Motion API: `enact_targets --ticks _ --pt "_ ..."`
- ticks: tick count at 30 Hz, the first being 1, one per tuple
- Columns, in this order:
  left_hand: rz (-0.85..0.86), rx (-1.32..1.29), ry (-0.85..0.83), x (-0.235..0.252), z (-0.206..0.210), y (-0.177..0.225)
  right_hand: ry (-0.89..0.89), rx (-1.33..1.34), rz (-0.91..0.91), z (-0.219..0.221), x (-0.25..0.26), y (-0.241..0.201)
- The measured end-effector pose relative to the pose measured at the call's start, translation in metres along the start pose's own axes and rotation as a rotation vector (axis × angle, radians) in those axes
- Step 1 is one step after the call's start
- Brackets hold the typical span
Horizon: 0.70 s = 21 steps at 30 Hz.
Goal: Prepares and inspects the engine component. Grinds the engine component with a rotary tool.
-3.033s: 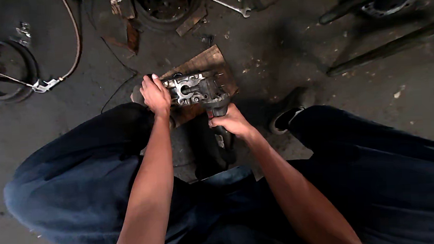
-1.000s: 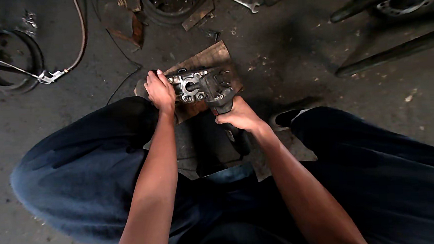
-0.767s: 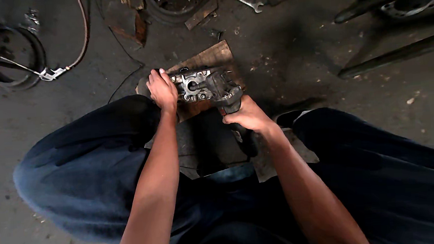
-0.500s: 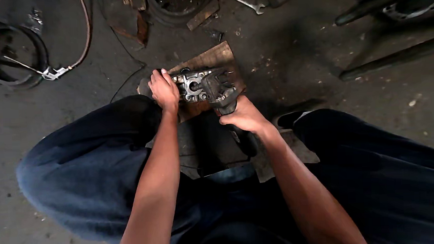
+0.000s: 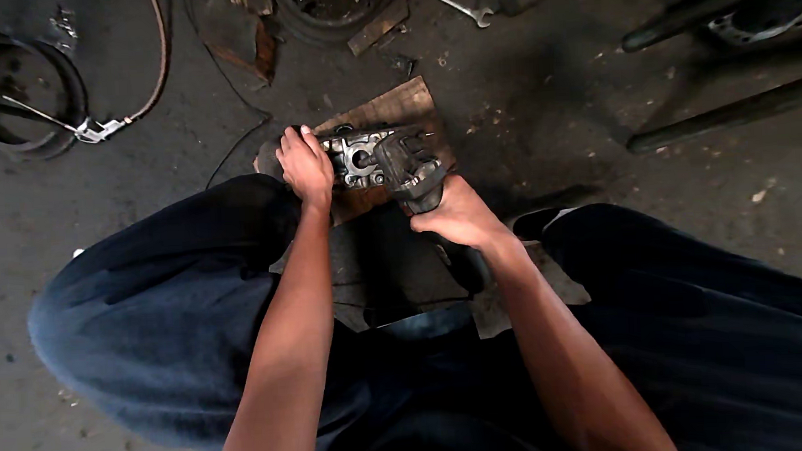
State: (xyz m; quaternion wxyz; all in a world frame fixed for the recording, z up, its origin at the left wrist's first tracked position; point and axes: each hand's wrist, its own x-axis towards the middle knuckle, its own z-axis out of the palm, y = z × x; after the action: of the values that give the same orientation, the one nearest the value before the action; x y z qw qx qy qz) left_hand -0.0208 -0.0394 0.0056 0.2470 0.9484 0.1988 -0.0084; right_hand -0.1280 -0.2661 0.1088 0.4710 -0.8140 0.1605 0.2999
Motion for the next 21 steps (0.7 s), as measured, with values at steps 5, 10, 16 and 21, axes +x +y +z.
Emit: enact_targets --ticks 5,10,16,21 --pt "-0.003 0.003 -0.002 0.001 -0.001 0.001 -0.008 -0.013 0.011 -0.003 -0.004 -0.004" --pt "-0.002 0.004 -0.021 0.003 -0.003 0.003 0.011 0.014 -0.017 0.008 0.006 0.006" --pt "-0.028 -0.002 -0.006 0.0 -0.002 0.002 -0.01 -0.028 0.0 -0.003 -0.001 -0.002" --pt "-0.038 0.001 -0.019 -0.001 -0.002 0.002 -0.002 -0.023 -0.001 0.006 0.01 -0.001"
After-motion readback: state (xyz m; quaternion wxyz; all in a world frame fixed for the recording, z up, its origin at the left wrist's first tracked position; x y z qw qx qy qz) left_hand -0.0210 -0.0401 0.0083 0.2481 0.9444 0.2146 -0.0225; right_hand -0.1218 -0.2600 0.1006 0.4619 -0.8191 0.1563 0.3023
